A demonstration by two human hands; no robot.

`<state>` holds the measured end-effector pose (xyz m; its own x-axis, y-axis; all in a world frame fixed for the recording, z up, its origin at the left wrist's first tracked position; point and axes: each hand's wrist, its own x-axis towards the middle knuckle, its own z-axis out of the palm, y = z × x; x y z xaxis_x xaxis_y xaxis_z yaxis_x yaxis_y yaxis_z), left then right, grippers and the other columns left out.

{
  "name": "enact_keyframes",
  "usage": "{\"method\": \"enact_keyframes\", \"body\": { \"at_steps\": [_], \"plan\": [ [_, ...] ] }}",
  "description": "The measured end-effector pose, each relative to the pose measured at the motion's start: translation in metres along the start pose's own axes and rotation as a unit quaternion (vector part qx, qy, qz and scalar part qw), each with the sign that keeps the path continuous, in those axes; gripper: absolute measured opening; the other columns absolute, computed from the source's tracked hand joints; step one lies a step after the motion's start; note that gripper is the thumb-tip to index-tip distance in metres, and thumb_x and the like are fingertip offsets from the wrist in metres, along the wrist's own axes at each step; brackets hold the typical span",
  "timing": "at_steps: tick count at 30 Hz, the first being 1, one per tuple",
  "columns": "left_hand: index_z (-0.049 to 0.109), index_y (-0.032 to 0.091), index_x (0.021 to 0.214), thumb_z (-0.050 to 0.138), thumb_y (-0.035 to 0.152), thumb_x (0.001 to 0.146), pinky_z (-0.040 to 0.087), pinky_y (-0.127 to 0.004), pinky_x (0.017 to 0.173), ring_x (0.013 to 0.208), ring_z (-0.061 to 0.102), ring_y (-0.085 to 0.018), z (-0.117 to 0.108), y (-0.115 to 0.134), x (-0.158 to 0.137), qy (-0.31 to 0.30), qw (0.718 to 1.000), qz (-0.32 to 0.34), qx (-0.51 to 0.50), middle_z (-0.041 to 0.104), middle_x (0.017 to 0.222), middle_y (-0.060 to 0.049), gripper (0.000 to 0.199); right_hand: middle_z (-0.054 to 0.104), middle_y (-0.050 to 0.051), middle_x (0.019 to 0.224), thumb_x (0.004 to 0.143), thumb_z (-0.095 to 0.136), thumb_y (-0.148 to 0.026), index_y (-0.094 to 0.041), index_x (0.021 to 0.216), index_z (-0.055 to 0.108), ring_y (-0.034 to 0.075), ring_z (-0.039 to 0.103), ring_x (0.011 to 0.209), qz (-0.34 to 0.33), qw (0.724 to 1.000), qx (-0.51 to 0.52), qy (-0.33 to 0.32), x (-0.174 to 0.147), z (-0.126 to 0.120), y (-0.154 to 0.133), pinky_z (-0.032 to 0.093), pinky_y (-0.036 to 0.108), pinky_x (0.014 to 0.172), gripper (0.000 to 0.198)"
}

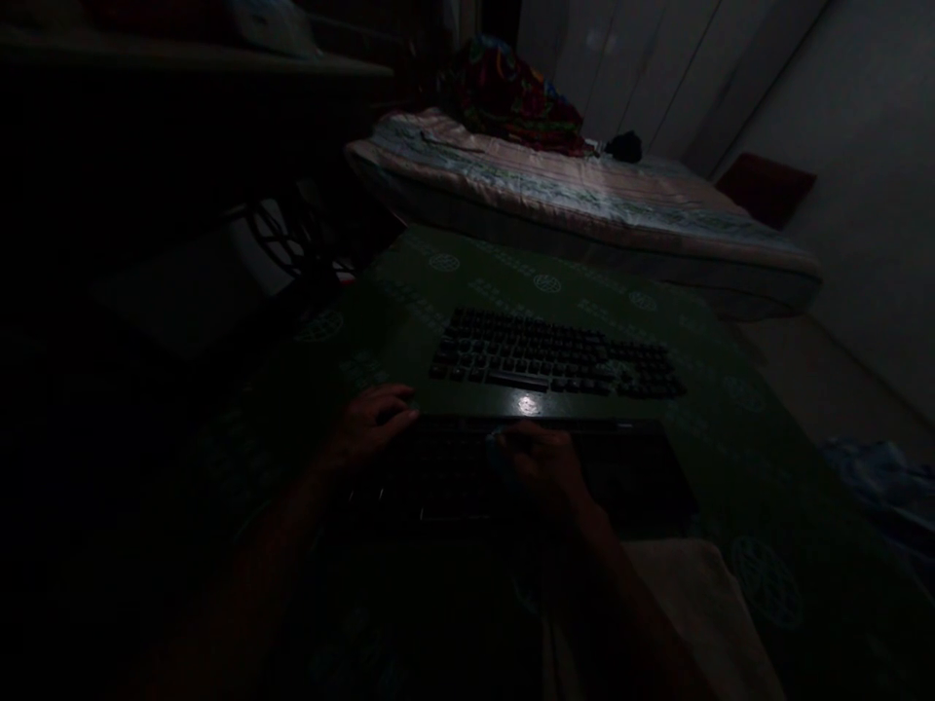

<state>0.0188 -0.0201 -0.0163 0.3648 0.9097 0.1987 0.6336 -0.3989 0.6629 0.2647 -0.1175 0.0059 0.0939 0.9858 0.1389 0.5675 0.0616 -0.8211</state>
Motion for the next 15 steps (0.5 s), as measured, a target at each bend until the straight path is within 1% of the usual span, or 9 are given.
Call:
{"method": "enact_keyframes", "body": {
  "at_steps": [5,10,15],
  "plan": [
    [0.065,0.019,0.071,0.050,0.044,0.076,0.044,-0.041,0.095,0.106,0.057,-0.024,0.0003,-0.0007,0.0004,-0.002,1.000,-0.002,0.001,0.065,0.111,-0.010,0.030,0.071,0.006,0.068,0.074,0.058,-0.034,-0.016,0.074,0.071,0.018,0.062,0.058,0.023,0.999,0.028,-0.023,0.0003,-0.0008,-0.0014,0.047,0.026,0.053,0.022],
    [0.065,0.020,0.069,0.051,0.044,0.075,0.044,-0.042,0.094,0.103,0.059,-0.023,-0.0006,0.0016,0.0000,0.003,1.000,0.001,-0.006,0.065,0.110,-0.008,0.029,0.071,0.006,0.068,0.074,0.057,-0.033,-0.016,0.072,0.071,0.018,0.063,0.060,0.012,0.999,0.034,-0.001,0.0003,-0.0003,-0.0038,0.047,0.026,0.055,0.022],
    [0.065,0.019,0.069,0.051,0.044,0.075,0.045,-0.041,0.094,0.104,0.058,-0.023,-0.0010,0.0012,0.0005,0.002,1.000,-0.005,-0.003,0.065,0.109,-0.009,0.029,0.070,0.006,0.067,0.075,0.057,-0.033,-0.016,0.073,0.071,0.017,0.062,0.058,0.009,0.999,0.022,-0.035,0.0014,-0.0023,-0.0059,0.046,0.026,0.053,0.022]
  ]
}}
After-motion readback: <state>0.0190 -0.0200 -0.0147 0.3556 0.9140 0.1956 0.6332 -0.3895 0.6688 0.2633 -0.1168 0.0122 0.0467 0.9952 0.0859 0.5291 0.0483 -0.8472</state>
